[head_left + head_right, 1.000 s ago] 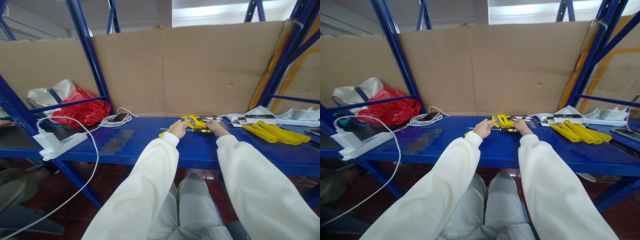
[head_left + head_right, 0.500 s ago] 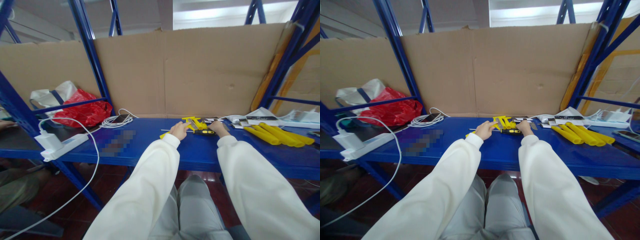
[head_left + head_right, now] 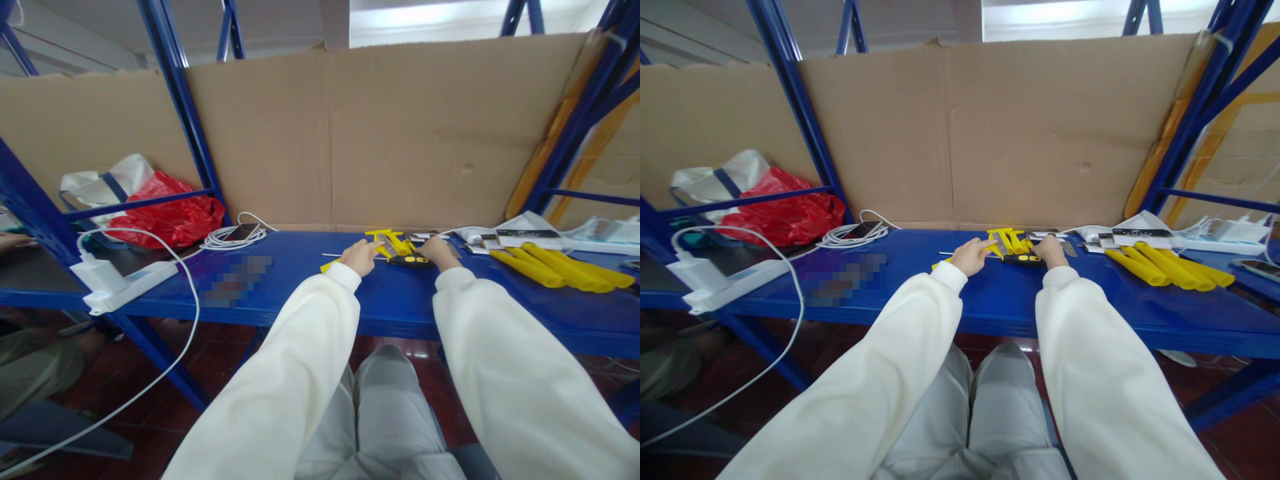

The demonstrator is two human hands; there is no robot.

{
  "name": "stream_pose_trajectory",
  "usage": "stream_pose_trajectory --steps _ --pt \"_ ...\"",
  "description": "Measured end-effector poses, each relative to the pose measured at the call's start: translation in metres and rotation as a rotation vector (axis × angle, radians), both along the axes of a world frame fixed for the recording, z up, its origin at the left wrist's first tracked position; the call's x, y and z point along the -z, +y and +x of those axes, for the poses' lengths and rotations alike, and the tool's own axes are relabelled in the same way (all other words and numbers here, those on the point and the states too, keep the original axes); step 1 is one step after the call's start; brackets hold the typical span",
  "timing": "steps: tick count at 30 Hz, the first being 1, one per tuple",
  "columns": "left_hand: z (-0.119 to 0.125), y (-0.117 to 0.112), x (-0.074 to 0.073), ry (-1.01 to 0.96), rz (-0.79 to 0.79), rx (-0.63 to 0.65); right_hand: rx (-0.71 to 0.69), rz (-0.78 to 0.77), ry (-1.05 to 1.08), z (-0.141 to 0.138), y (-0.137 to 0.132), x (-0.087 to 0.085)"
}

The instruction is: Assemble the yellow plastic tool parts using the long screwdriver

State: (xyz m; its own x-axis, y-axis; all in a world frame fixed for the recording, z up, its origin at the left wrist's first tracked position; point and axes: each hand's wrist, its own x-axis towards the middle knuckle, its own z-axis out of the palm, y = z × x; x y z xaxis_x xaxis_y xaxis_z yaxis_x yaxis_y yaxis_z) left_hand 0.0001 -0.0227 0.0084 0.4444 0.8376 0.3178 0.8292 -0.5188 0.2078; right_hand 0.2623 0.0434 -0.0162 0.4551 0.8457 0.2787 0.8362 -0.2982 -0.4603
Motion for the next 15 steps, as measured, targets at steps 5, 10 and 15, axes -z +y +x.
stream_pose_trajectory --steps 5,10,15 --pt "0.0 0.0 0.001 -0.006 -0.003 0.003 0.074 -0.112 -0.056 -0.003 -0.01 -0.004" --pt "0.0 0.0 0.001 0.002 -0.024 0.016 0.093 -0.066 -0.07 0.003 -0.013 -0.001" --pt "0.0 0.003 0.002 -0.001 -0.037 0.009 0.049 0.076 -0.038 0.01 -0.014 0.001"
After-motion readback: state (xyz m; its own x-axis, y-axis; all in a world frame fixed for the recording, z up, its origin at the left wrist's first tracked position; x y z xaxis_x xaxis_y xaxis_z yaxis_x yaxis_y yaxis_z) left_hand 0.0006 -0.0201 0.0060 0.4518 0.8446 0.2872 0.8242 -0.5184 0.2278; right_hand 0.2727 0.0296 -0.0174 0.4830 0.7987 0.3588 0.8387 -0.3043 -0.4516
